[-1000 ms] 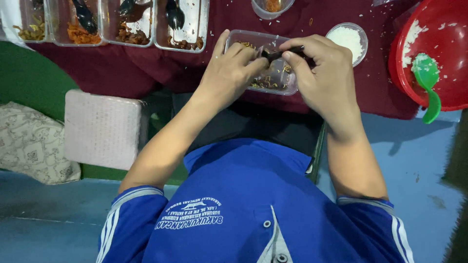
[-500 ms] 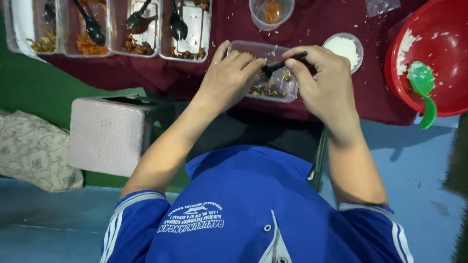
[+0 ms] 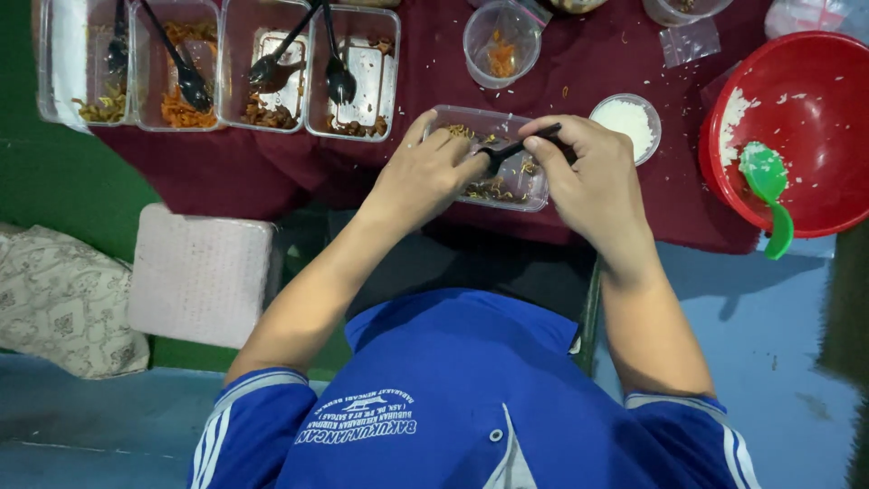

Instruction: Scooping food toppings into a plastic bag and wrapping rice in paper.

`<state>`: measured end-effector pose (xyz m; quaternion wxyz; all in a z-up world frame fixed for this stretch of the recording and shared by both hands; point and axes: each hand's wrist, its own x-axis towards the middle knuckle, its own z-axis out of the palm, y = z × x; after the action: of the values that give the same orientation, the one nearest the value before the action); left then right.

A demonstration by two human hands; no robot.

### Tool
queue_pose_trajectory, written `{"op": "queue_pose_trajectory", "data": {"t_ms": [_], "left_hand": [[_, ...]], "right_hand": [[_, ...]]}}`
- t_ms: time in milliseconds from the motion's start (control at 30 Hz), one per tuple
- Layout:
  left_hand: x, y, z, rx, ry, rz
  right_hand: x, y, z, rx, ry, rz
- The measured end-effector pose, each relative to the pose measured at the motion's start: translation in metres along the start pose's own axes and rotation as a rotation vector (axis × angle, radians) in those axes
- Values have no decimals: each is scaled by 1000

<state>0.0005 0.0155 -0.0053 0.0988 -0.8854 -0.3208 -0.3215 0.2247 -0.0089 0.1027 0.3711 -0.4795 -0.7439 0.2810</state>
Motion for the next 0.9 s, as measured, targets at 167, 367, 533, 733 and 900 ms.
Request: {"op": "queue_pose_trajectory", "data": {"t_ms": [167,367,533,733,900], "left_hand": [[-15,-5,23,-60,-35,-36],[-24,-2,29,-64,-106,-129],[-23,-2,17,-43,-144,-152],[-5,-2,-31,-308,-149,-226],[-10,-7,-36,-304,-94,-190]], "right_hand": [[1,-5,-1,-42,-3,-33],[-2,-15,1,-61,-3,-76],[-6,-3,-2,-56,27,-84],[-29,13,-11,24,370,50],[-37,40,-8,-341,323,-49]]}}
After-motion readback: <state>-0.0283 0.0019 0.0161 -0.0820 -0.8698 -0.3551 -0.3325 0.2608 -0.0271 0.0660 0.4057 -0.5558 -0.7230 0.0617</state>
